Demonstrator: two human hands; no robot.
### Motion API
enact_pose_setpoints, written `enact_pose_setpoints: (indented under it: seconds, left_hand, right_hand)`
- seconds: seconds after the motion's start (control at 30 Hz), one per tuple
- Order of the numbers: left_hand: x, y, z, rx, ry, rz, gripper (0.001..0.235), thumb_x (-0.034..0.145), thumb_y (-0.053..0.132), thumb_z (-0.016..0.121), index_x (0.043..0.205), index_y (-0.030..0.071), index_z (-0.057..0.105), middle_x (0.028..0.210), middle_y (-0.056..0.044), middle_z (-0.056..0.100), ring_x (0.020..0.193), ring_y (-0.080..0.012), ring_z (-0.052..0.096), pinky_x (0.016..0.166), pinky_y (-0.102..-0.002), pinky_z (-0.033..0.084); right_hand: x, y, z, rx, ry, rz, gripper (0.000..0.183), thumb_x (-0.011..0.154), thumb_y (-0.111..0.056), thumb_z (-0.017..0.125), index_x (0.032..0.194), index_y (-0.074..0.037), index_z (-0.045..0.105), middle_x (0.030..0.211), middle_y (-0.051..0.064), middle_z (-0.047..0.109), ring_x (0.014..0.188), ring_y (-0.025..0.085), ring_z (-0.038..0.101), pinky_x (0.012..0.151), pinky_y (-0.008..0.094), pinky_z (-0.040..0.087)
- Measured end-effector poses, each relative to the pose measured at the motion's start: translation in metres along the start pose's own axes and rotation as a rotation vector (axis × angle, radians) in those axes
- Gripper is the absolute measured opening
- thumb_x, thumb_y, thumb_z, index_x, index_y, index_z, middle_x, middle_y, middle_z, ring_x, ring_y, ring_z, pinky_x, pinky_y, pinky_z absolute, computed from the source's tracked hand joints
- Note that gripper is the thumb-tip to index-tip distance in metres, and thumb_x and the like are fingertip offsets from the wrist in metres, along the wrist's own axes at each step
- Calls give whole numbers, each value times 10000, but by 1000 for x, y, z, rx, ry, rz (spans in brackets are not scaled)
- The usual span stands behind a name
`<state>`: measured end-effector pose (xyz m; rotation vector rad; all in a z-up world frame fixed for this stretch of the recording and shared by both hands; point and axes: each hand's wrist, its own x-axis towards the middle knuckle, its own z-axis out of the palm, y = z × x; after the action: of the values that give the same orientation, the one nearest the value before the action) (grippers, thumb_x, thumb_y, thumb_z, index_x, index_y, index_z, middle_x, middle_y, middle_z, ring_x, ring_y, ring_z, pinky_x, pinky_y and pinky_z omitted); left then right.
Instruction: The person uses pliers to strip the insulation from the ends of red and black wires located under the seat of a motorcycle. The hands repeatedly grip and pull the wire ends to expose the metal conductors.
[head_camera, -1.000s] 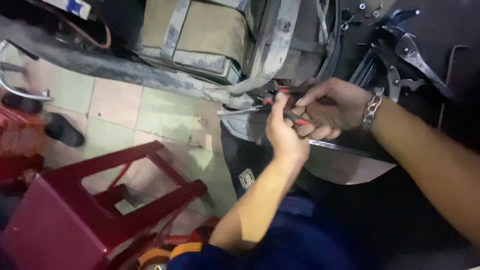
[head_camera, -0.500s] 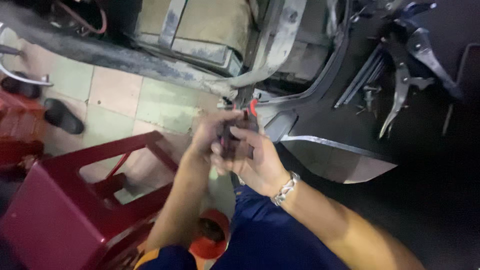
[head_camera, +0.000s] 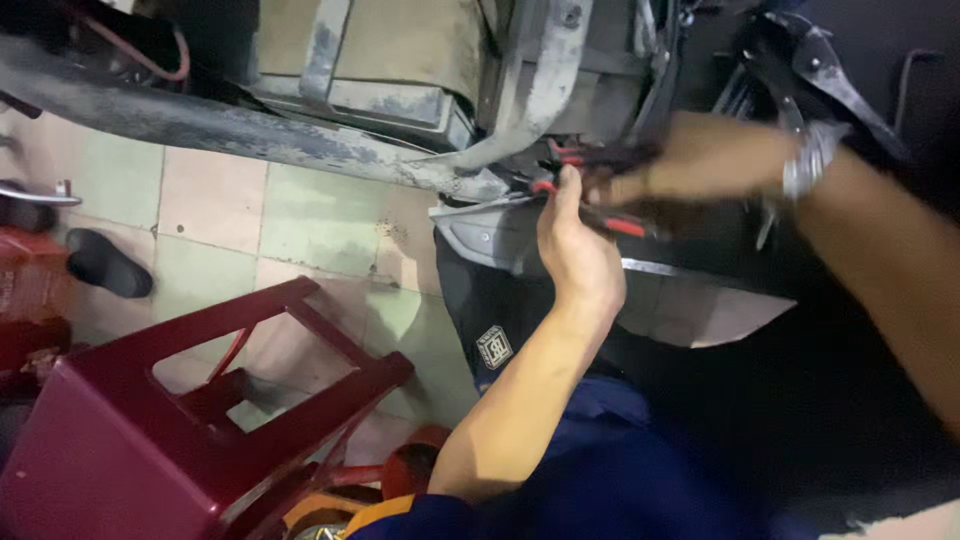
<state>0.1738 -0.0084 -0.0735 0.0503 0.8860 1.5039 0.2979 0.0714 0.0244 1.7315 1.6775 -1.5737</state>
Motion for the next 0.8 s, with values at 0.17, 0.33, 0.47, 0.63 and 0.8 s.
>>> enact_pose_setpoints:
  seconds: [0.17, 0.33, 0.47, 0.63, 0.8]
  left_hand:
    - [-8, 40, -18, 172, -6, -260, 284, 992, 254, 635, 1171, 41, 695, 1135, -61, 708, 1029, -186, 653, 932, -351, 500]
    - [-3, 93, -40, 309, -123, -372, 302, 995, 272, 604, 1195, 62, 690, 1118, -31, 716, 1049, -169, 654, 950, -327, 497]
    - [3, 126, -52, 241, -266, -562, 321, 1002, 302, 587, 1179, 50, 676, 1039, -95, 726, 958, -238, 666, 856, -353, 511]
    - [-6, 127, -49, 180, -190, -552, 318, 999, 278, 585, 1197, 45, 675, 1070, -83, 718, 985, -215, 665, 897, -348, 518]
    - [-9, 66, -22, 114, -75, -335, 337, 1042, 276, 571, 1260, 34, 657, 1220, -82, 687, 1107, -201, 651, 984, -333, 506]
  right_hand:
    - [-54, -33, 67, -459, 575, -199, 1094, 694, -459, 834, 1515, 52, 322, 996, 252, 651, 774, 348, 721, 604, 422, 605]
    - [-61, -72, 121, -440, 761, -209, 992, 709, -406, 799, 1441, 99, 360, 1054, 239, 616, 842, 382, 703, 616, 454, 592]
    - [-62, -102, 144, -217, 711, -229, 1077, 667, -418, 821, 1446, 145, 334, 985, 247, 618, 778, 386, 702, 604, 450, 588]
    - [-63, -105, 134, -273, 623, -193, 1003, 699, -377, 817, 1383, 183, 343, 950, 268, 626, 717, 386, 705, 626, 445, 596]
    - [-52, -72, 91, -642, 626, -279, 828, 612, -311, 818, 1184, 183, 479, 918, 285, 651, 796, 377, 705, 651, 429, 606]
